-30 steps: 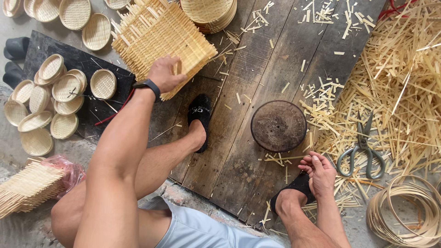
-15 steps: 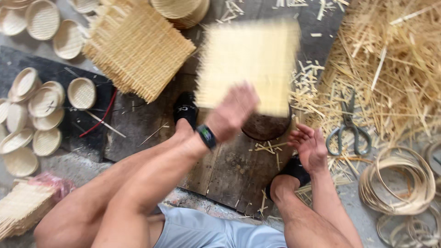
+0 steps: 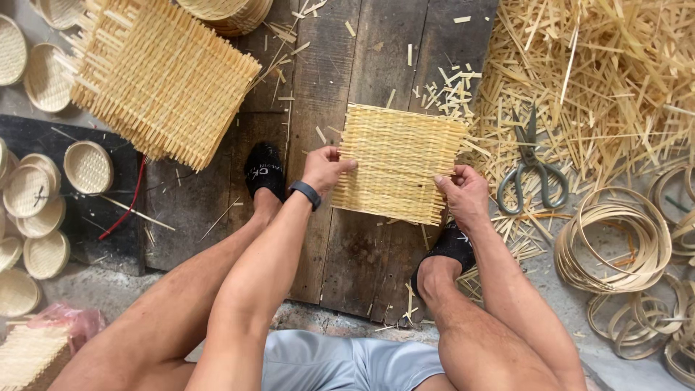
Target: The person sits on the floor assembling round bamboo baskets. He places a woven bamboo mat over a round wooden form, folds the protruding strip ends down around the rim, fits a thin bamboo hoop over the edge, presses the rim into place, trims excess strips with scissors, and sets finished baskets onto a stack beside him.
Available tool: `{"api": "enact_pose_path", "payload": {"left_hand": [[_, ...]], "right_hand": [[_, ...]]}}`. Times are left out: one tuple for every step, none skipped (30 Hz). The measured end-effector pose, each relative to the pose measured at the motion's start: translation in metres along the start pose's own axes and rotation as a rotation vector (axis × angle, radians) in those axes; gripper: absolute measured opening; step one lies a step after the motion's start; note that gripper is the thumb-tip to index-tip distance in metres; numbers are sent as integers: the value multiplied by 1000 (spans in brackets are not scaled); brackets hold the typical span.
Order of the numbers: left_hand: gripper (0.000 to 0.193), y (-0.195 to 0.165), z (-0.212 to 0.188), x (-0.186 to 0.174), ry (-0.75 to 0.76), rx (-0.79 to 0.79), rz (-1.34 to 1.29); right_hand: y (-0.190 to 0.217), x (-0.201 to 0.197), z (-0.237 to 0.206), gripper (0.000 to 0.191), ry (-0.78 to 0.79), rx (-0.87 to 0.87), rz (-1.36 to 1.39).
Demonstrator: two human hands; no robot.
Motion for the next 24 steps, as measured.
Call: {"api": "enact_pose_path", "payload": {"left_hand": [[39, 7, 8, 6, 108, -6, -132], [37, 14, 13, 5, 106, -2, -163], [35, 22, 16, 6, 105, 2, -195], [32, 27, 18, 7, 110, 9, -224], [34, 30, 18, 7, 110, 24, -207], [37, 33, 16, 7, 118, 42, -189], [39, 34, 14, 10, 136, 60, -169], [45, 37, 10, 10, 126, 31, -161], [51, 38, 7, 9, 115, 5, -153], [57, 33, 2, 8, 102, 35, -143], [62, 29, -3, 7, 81, 65, -137], [67, 26, -9, 5, 69, 67, -130], [72, 23, -14, 2, 51, 70, -123], [74, 21, -18, -1, 19, 67, -142], [78, 19, -22, -8, -17, 60, -158], [81, 18, -25, -13, -59, 52, -177], [78, 9, -27, -20, -102, 144, -178], [75, 0, -29, -29, -147, 233, -180], [73, -10, -32, -36, -194, 322, -184], [70, -17, -34, -43, -237, 356, -169], [67, -25, -38, -49, -281, 389, -152], [64, -35, -43, -54, -325, 423, -134], [61, -50, -52, -56, -348, 504, -89], [58, -66, -65, -55, -375, 587, -48]], "right_hand": [[2, 0, -1, 31, -7, -8, -7], [2, 1, -2, 31, -16, -9, -15], [0, 1, -4, 32, -26, -10, -25], [-2, 3, -5, 33, -12, -7, 9], [-5, 4, -6, 34, -5, -5, 44], [-8, 0, -8, 35, -6, -6, 81], [-11, -7, -11, 36, -31, -23, 91], [-15, -16, -16, 36, -62, -40, 100], [-16, -31, -21, 37, -93, -60, 107], [-7, -60, -28, 35, -194, -182, 62], [3, -92, -38, 33, -288, -303, 10], [12, -123, -52, 30, -375, -425, -47], [6, -163, -67, 32, -542, -320, -193], [2, -208, -85, 33, -703, -207, -334], [8, -236, -101, 34, -778, -206, -697], [11, -261, -113, 35, -830, -197, -1065], [0, -284, -122, 39, -789, -132, -1130], [-12, -303, -132, 43, -742, -68, -1194], [-16, -316, -141, 34, -718, -118, -1246], [-19, -323, -147, 25, -694, -171, -1298], [-21, -323, -151, 16, -666, -225, -1349], [-18, -322, -157, 11, -680, -280, -1333], [-10, -319, -165, 6, -697, -338, -1315], [5, -313, -173, 4, -715, -403, -1297]]}}
Point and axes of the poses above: each hand's wrist, its own z-axis towards the middle knuckle, its own x-axis out of the palm, y = z × x, the point moved 8 cm from there along z, towards the middle knuckle, and after that the axes turned 5 degrees about x, right-handed, at the moved point
